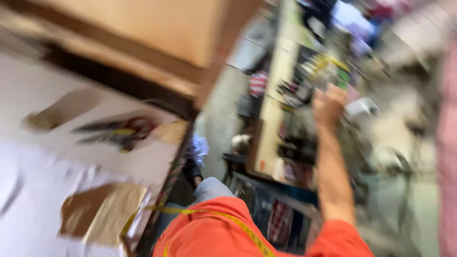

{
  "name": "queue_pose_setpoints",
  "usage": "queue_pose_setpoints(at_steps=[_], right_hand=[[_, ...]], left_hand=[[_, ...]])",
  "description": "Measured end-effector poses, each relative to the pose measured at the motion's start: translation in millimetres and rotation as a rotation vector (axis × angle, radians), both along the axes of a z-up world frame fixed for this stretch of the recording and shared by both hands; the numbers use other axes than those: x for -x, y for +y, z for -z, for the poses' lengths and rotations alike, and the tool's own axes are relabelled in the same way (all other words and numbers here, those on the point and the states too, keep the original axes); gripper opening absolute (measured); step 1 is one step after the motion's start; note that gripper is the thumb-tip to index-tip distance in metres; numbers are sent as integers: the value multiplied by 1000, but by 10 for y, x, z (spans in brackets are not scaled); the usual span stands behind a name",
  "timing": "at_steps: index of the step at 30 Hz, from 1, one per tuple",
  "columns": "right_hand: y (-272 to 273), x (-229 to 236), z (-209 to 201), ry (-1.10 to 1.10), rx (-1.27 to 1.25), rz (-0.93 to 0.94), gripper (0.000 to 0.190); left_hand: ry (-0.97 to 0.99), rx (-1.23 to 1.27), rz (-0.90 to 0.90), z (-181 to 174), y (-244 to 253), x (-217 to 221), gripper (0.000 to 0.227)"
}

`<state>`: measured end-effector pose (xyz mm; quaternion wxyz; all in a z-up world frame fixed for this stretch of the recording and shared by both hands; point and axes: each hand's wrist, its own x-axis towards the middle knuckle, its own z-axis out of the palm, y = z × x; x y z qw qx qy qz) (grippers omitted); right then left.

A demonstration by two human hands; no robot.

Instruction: The person measures a brown paper pattern labeled 'XL' placed on a white fabric using a yellow tape measure and a pen. They mark measurements on the pattern and adjust the fabric and pattern on the table throughout the process.

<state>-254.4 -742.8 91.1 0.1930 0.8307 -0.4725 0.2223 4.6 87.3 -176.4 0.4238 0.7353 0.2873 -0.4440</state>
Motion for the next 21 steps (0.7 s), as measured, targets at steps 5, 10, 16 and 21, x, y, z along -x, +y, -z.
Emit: queue_pose_setpoints(at_steps=[5,10,16,21], right_hand=[[-468,138,259,196,218,-175,46],[-384,29,10,420,-14,346,56],[-517,-136,53,542,-22,414,30],[-761,-54,166,291,-4,481,11]], left_hand=[[-101,-534,873,-1819,-806,-91,82],[-749,-586,933,-1532,-657,74,83],[-824,-871,1036,-1337,-682,263,82],[-723,-816,970,-1292,-756,317,88]])
